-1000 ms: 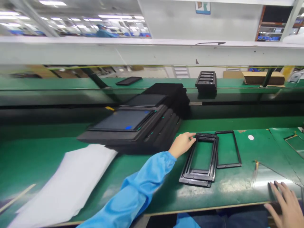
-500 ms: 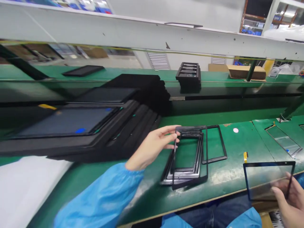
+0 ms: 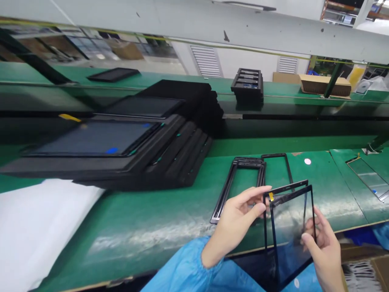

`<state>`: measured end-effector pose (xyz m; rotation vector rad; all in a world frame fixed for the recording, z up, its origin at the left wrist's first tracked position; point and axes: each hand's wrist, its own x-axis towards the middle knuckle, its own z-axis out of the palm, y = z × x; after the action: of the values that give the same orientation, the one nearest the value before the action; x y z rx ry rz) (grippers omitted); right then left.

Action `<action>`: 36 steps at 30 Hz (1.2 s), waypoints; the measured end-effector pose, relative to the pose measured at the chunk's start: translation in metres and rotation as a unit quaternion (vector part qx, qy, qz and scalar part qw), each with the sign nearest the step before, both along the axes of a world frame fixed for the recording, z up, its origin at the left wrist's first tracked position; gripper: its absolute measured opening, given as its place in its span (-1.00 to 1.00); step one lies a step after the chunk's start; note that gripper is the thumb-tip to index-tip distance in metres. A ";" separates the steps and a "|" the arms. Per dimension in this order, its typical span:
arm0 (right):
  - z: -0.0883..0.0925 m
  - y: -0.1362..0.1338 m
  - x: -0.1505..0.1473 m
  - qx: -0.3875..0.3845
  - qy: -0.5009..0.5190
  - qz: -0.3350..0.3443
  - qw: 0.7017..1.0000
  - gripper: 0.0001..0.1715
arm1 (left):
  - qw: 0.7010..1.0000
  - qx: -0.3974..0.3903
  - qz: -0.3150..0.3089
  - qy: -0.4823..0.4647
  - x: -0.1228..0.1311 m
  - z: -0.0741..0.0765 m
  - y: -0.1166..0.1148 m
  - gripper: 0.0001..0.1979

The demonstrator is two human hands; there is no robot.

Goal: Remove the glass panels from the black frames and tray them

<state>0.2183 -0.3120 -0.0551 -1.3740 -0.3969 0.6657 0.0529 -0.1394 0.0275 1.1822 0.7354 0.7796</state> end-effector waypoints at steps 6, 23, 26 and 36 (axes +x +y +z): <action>0.006 0.003 -0.001 -0.008 -0.019 -0.012 1.000 -0.15 | 1.000 0.002 -0.008 -0.001 0.001 0.003 -0.004 -0.67; 0.013 -0.004 -0.002 -0.054 -0.063 0.011 0.997 -0.20 | 0.994 -0.098 -0.011 -0.044 0.004 -0.017 -0.006 -0.49; 0.015 -0.004 -0.001 -0.056 -0.066 0.020 0.996 -0.19 | 0.992 -0.116 -0.005 -0.045 0.004 -0.015 -0.006 -0.45; 0.013 -0.004 -0.004 -0.076 -0.078 0.030 0.994 -0.20 | 0.993 -0.119 0.016 0.005 0.006 -0.012 -0.009 -0.35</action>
<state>0.2145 -0.3158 -0.0422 -1.5689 -0.5219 0.6503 0.0591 -0.1482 0.0154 0.9619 0.8339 0.6911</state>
